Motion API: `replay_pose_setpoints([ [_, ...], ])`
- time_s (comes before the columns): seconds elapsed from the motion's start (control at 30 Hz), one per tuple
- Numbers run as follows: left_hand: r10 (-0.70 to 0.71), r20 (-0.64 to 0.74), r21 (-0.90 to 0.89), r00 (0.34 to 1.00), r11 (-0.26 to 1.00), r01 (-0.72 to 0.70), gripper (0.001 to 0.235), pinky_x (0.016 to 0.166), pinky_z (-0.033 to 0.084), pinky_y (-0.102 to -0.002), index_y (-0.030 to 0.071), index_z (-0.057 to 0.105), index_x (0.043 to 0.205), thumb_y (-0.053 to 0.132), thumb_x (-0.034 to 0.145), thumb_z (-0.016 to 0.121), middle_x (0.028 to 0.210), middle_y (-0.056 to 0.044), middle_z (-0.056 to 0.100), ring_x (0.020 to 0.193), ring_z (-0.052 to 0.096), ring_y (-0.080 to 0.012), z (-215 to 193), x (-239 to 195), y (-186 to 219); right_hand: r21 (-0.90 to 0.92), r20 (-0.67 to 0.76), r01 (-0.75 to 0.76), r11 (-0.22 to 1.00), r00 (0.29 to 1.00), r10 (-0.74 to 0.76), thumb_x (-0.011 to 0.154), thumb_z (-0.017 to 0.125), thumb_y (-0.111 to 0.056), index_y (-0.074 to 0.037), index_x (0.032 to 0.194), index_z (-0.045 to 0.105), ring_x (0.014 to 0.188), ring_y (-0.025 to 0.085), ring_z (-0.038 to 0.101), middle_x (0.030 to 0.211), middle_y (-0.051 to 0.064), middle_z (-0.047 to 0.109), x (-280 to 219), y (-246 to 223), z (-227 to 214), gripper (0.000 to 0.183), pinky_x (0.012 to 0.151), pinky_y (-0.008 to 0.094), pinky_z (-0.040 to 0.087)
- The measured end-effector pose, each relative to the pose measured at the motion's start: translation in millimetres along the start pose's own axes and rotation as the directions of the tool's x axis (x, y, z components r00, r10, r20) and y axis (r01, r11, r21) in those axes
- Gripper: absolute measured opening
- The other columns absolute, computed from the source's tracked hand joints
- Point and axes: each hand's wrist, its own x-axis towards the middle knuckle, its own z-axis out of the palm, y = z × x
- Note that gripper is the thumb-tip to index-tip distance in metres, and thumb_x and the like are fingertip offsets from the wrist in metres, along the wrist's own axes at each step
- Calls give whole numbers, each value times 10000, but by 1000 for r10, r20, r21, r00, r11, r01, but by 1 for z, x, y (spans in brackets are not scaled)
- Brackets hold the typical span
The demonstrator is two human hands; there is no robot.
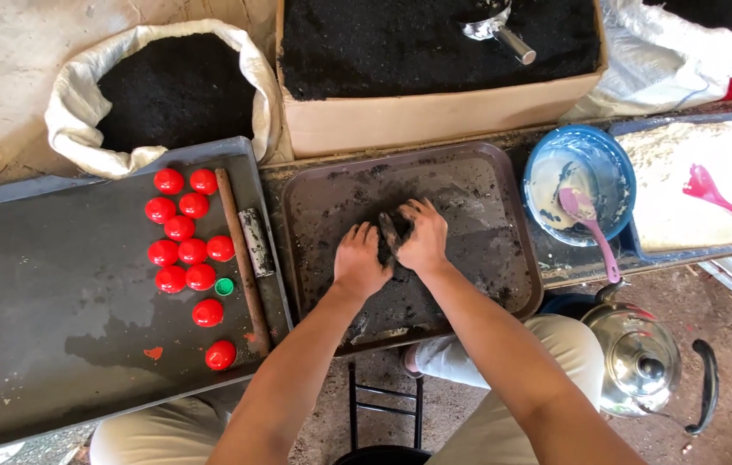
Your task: The person kneads a dark, sticky dough on a tray, using a cylindrical mold to shape portions of the material. They repeatedly press, fold, and roll the dough by hand, occasionally adding more material from a nearby container.
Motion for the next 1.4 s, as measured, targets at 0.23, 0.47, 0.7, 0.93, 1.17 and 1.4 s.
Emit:
replay_pose_setpoints([
  [0.23,-63,-89,-10,994,998,63,552,895,601,-405,-7,743,1091,364,683,765,1033,-183,754,947,751,-354,32,11,-16,307,109,-77,949,993,46,994,628,-232,97,780,628,1089,437,627,824,182,688,14,-6,-11,392,1184,510,363],
  [0.47,-170,-196,32,966,983,180,409,739,594,-357,132,716,938,359,599,738,905,-53,735,850,735,-281,24,16,-11,218,-86,-38,975,995,58,899,758,-226,-109,688,686,613,302,618,645,82,666,12,18,7,252,777,490,594],
  [0.7,-169,125,-55,978,983,176,669,1161,394,-514,-104,603,1256,328,772,762,1260,-290,656,1261,602,-445,-62,13,27,274,54,28,961,998,-45,1015,607,-194,-52,1232,685,1134,503,608,1177,208,685,4,-67,-65,270,1064,697,368],
  [0.93,-244,484,-182,840,911,370,956,1283,134,-557,-120,149,1583,450,979,622,1661,-341,104,1550,124,-505,-120,14,55,268,348,37,963,928,-132,1057,459,-173,2,1499,477,1266,587,497,1402,296,562,-9,-92,-120,476,1043,700,401],
  [1.17,-111,732,248,672,962,-111,1205,1277,106,-562,-12,207,1612,656,760,735,1682,-254,161,1565,137,-427,-106,19,55,29,333,218,976,918,-215,958,597,-232,-34,1483,503,1255,555,512,1383,267,559,-23,-61,-93,569,957,690,475],
  [1.4,-44,592,238,805,963,-123,1132,1215,260,-572,37,343,1560,662,698,729,1596,-234,347,1459,366,-439,-42,4,18,-133,241,288,948,938,-251,853,679,-359,-89,1271,654,1015,386,665,1184,159,660,-25,-4,-38,499,776,513,588],
])
